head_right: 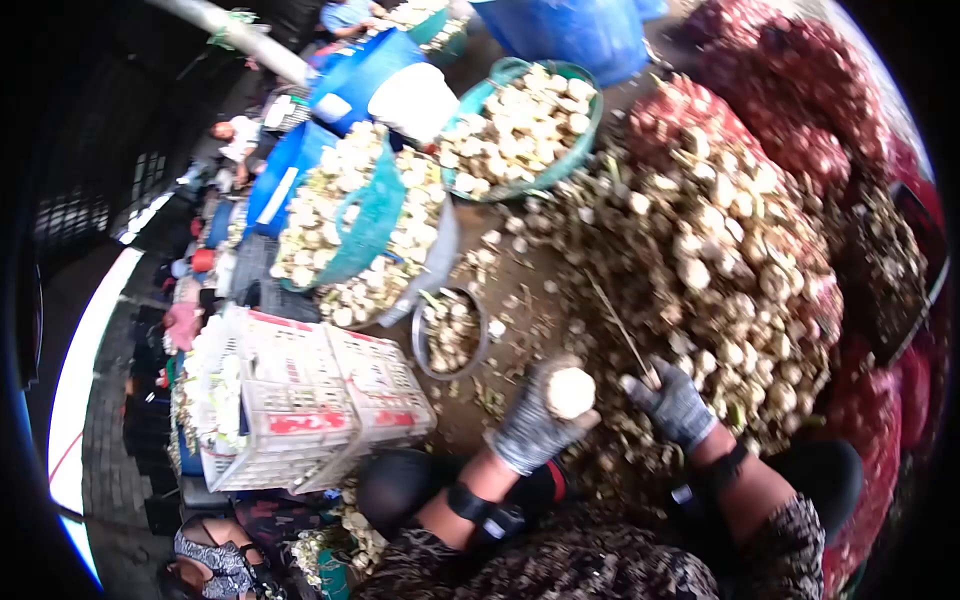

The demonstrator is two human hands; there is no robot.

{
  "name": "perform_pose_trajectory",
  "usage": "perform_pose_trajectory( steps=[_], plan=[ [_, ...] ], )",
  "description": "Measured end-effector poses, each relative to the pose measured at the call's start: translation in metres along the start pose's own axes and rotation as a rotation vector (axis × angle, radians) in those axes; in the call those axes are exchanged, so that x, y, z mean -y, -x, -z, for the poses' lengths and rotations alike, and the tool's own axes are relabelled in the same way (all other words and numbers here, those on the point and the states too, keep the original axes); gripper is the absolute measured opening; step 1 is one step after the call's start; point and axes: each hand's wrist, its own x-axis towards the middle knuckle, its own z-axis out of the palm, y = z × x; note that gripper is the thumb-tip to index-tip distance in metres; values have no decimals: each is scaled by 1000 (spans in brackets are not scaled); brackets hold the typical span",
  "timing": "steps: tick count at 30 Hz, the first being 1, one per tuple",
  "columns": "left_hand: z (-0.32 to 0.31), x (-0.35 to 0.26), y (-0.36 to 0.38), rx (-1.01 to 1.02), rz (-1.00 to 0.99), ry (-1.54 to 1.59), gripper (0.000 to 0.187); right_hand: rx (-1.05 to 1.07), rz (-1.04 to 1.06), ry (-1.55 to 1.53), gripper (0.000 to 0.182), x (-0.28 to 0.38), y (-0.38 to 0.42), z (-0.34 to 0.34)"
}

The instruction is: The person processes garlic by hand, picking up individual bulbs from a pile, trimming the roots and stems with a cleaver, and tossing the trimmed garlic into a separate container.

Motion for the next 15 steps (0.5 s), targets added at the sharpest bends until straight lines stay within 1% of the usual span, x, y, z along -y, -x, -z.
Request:
perform_pose_trajectory(
  steps=[1,3,5,6,7,8,10,11,13,14,15],
  plan=[
    [-4,-2,-8,-4,-165,-206,83,171,-69,-347,43,-4,-2,-6],
    [-13,-10,-14,46,-240,-434,96,298,-185,-625,47,33,6,-6],
    [-21,0,-8,-33,-135,-295,109,206,-63,-548,52,54,7,-12],
    [-26,15,-3,-53,-9,73,120,197,-45,-494,54,50,4,-10],
    [-23,-1,-8,-137,81,111,111,181,65,-473,55,60,3,-12],
    [-26,19,-13,-151,209,459,97,183,79,-425,55,65,3,-14],
    [-53,52,-6,-42,508,1048,69,185,89,-322,55,52,6,-16],
    [-48,50,-4,76,657,1277,54,197,105,-270,54,38,7,-18],
    [-49,70,-4,360,612,1347,41,210,94,-94,54,33,13,-14],
    [-53,99,-5,372,483,794,39,182,187,180,54,42,16,-6],
    [-54,103,-1,322,287,398,37,166,290,453,55,52,18,1]
  ],
)
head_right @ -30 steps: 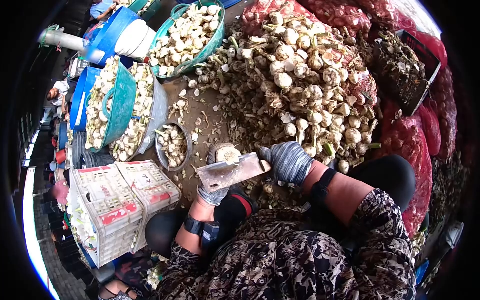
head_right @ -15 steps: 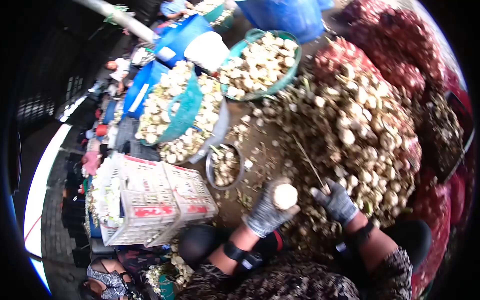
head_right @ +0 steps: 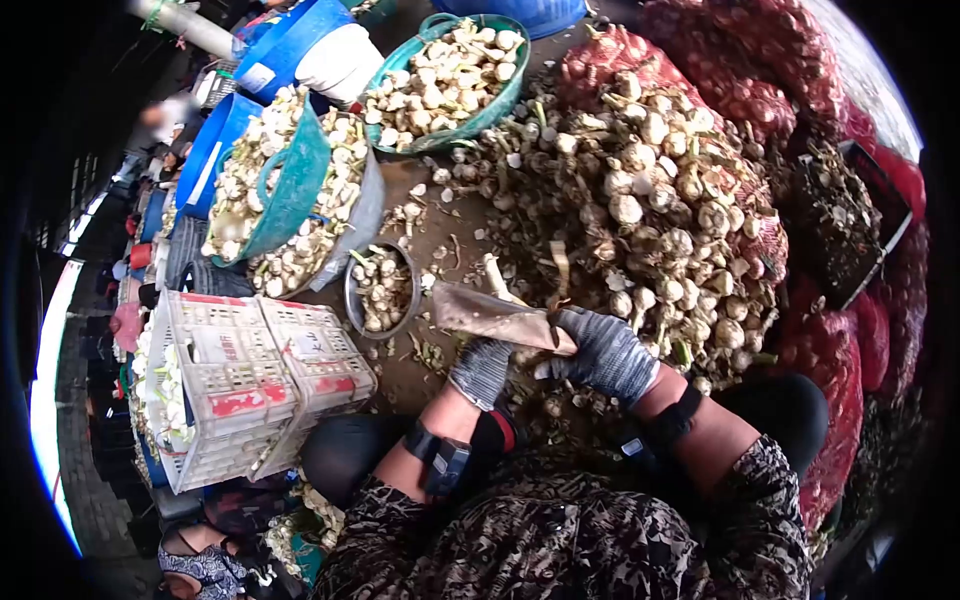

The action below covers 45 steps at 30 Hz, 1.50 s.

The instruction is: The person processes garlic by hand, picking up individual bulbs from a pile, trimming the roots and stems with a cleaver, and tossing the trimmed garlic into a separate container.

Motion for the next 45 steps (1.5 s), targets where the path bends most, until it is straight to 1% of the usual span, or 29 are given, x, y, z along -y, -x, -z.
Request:
perform_pose_trajectory(
  steps=[1,2,4,5,6,7,8,10,11,13,14,16,18,20,21,22,23,27,28,30,32,34,35,37,40,41,42,44,45],
  plan=[
    [0,3,3,-132,-100,-424,35,12,-17,113,57,-1,2,3],
    [-1,4,7,-196,-162,-641,35,-28,43,153,52,-3,4,4],
    [-3,-2,16,-226,-189,-737,36,-4,49,250,47,-3,6,8],
    [-2,-3,18,-231,-192,-768,36,1,58,267,37,-3,6,10],
    [-2,-17,8,-213,-232,-1003,41,69,-48,310,29,0,4,12],
    [-4,-33,25,-279,-57,-790,35,160,-192,303,29,-8,1,15],
    [-2,-47,25,-335,-187,-807,31,248,-335,295,29,-20,-1,15],
    [9,-30,23,-405,107,-253,30,252,-577,181,40,-50,0,15],
    [17,-26,20,-444,252,-11,30,248,-601,205,41,-57,3,18],
    [42,-33,0,-521,342,447,28,233,-610,169,43,-73,7,18],
    [59,-38,-15,-574,408,609,27,128,-581,179,43,-62,6,24],
    [98,-74,-59,-629,260,890,38,-40,-501,146,44,-63,5,22],
    [116,-143,-103,-648,-88,898,60,-217,-389,-92,43,-58,6,24],
    [127,-179,-144,-531,-177,948,74,-343,-341,-154,38,-45,7,34],
    [121,-182,-164,-520,-180,806,73,-423,-343,-280,35,-45,6,32],
    [122,-163,-195,-353,-175,661,63,-487,-313,-322,32,-47,3,31],
    [101,-160,-217,-312,-142,512,62,-550,-280,-362,29,-48,1,30],
    [-14,-111,-270,-29,19,-480,60,-604,-298,-441,16,-32,-3,52],
    [-38,-118,-263,-42,6,-488,60,-604,-305,-482,12,-15,-3,62],
    [-87,-98,-243,-143,256,-783,89,-700,-242,-446,12,-19,-7,63],
    [-106,-91,-236,-329,259,-844,95,-731,-295,-582,9,-38,-8,57],
    [-102,-92,-226,-287,264,-927,101,-735,-273,-516,7,-42,-8,61],
    [-100,-80,-222,-329,112,-879,101,-746,-285,-559,7,-47,-10,60],
    [-87,-70,-203,-247,-7,-726,101,-722,-338,-596,8,-47,-5,60],
    [-54,-26,-185,-102,-27,38,47,-694,-299,-457,14,-43,-1,63],
    [-41,-43,-161,-110,79,352,41,-693,-309,-431,17,-41,0,63],
    [-32,-32,-151,-30,82,874,44,-639,-336,-424,20,-45,1,59],
    [-20,-58,-112,-68,141,770,50,-513,-332,-237,24,-44,4,56],
    [-14,-66,-95,-39,138,754,53,-484,-270,-295,28,-37,4,54]
  ],
)
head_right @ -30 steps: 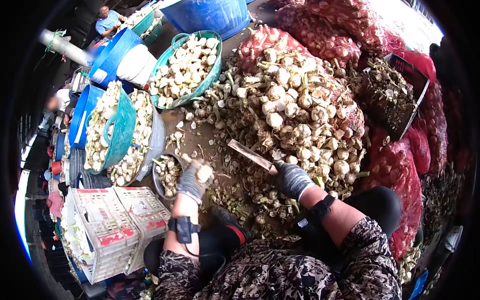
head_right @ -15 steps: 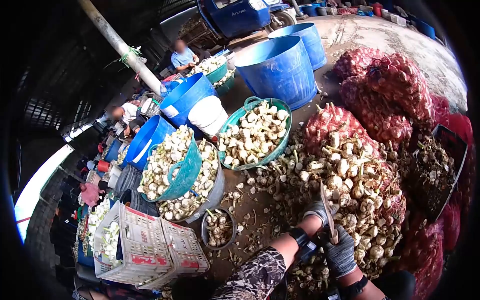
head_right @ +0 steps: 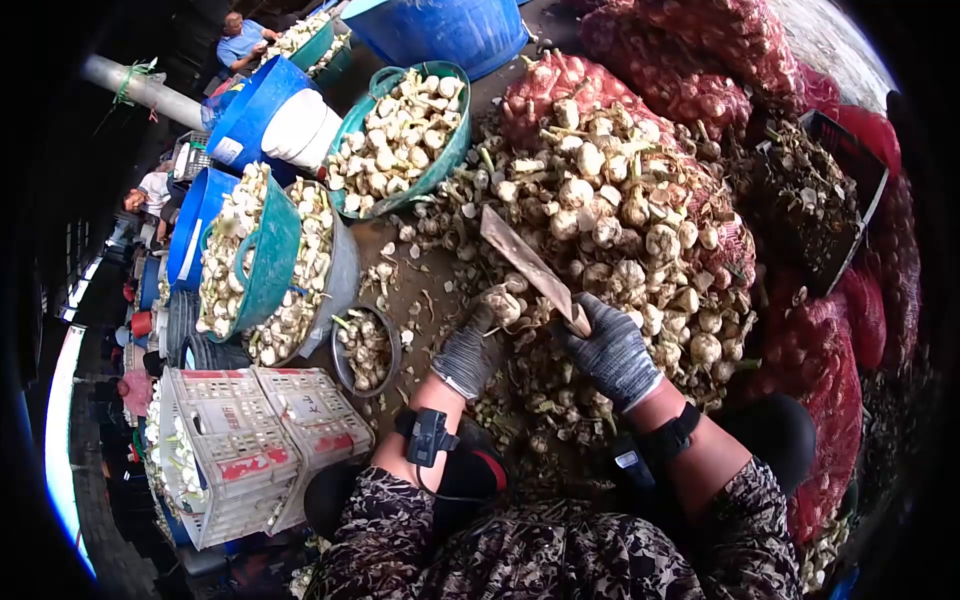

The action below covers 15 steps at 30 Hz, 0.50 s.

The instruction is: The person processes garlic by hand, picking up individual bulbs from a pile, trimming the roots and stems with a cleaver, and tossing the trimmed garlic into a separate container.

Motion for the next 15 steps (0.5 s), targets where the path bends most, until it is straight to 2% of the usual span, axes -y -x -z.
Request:
perform_pose_trajectory(
  steps=[1,2,3,4,5,6,7,8,9,11,13,14,15],
  plan=[
    [5,-3,17,24,0,-19,55,97,-17,62,34,3,2,0],
    [17,-1,27,46,2,-53,61,127,53,141,38,-8,3,-5],
    [27,4,38,80,-89,-243,54,154,127,218,42,-5,4,-10],
    [37,9,50,96,-187,-430,50,227,80,245,50,4,9,-11],
    [42,11,59,135,-133,-121,48,243,146,306,48,-5,10,-18],
    [33,5,69,160,-74,187,48,323,103,347,44,8,13,-18],
    [24,-1,81,39,-66,-79,45,401,62,387,41,22,17,-19],
    [24,-6,84,12,-228,-553,44,377,180,473,33,18,20,-25],
    [22,-10,85,119,-410,-1054,43,433,216,639,31,19,22,-30],
    [24,-21,88,222,-869,-1985,43,402,381,586,30,8,30,-36],
    [9,-30,106,202,-875,-1960,44,480,355,622,30,7,32,-43],
    [14,-28,105,241,-777,-1790,45,495,363,627,31,5,34,-45],
    [16,-22,112,244,-772,-1785,45,510,371,633,31,4,36,-46]
  ],
)
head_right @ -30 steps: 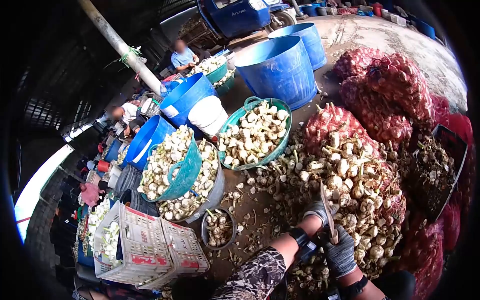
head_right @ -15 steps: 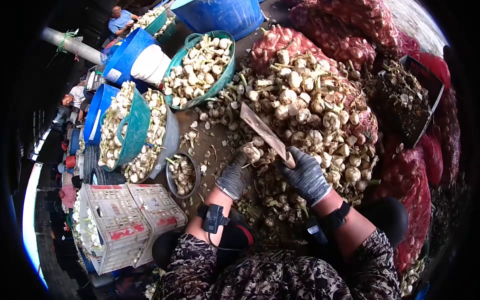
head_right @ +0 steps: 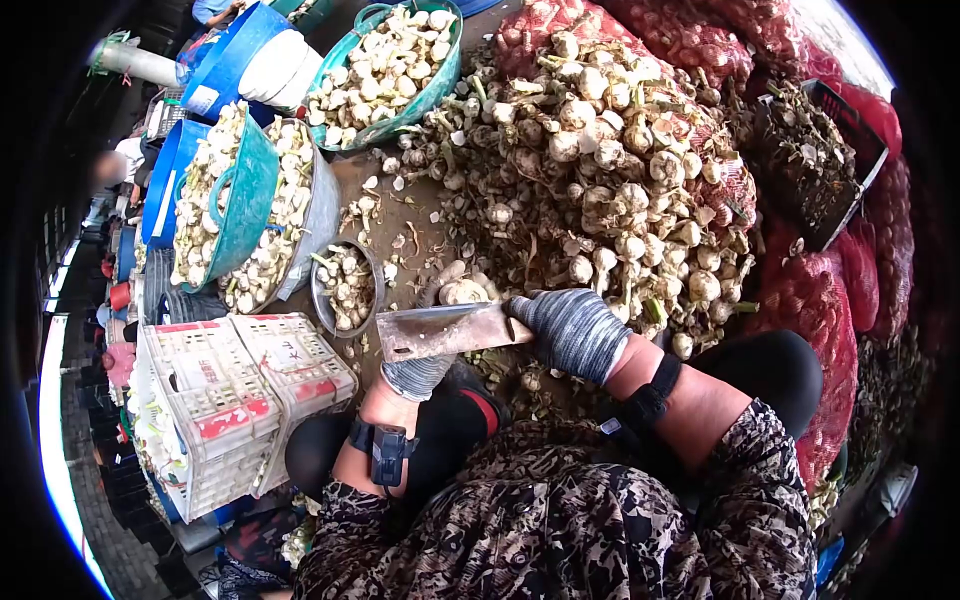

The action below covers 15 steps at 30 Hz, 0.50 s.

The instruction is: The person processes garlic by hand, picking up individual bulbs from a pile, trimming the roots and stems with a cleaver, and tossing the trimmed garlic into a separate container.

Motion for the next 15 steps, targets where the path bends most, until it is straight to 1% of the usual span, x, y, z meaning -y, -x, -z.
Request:
perform_pose_trajectory(
  steps=[2,3,4,5,6,7,8,9,10,11,12,13,14,15],
  plan=[
    [-5,-13,12,-145,489,1000,51,40,-29,9,33,3,1,-2],
    [-10,-8,14,-154,472,899,62,16,-31,-70,33,3,2,-2],
    [-13,-7,16,-155,476,903,62,-7,-31,-150,33,4,3,-3],
    [-7,-12,10,-191,653,1284,59,-135,-52,-453,29,5,5,-7],
    [-4,-13,6,-227,824,1666,56,-139,-195,-728,26,2,1,-18],
    [-11,-8,10,-259,872,1645,52,-140,-233,-839,26,-8,-2,-25],
    [-20,-1,11,-298,805,1733,53,-142,-273,-950,27,-17,-7,-26],
    [-10,-8,7,-302,875,1786,54,-98,-434,-1015,23,-10,-9,-10],
    [-1,-15,2,-304,946,1838,55,-62,-574,-962,22,-6,-11,1],
    [-3,-13,2,-302,946,1840,55,-30,-610,-960,22,-8,-13,3],
    [-7,-9,4,-279,922,1928,56,2,-647,-958,23,-9,-14,4],
    [-11,-7,6,-253,899,2015,57,1,-650,-961,23,-10,-14,1],
    [-14,-6,7,-247,904,2015,57,-62,-550,-964,24,-11,-14,-5],
    [-18,-5,8,-239,936,1902,58,-125,-452,-965,26,-12,-14,-11]
  ],
)
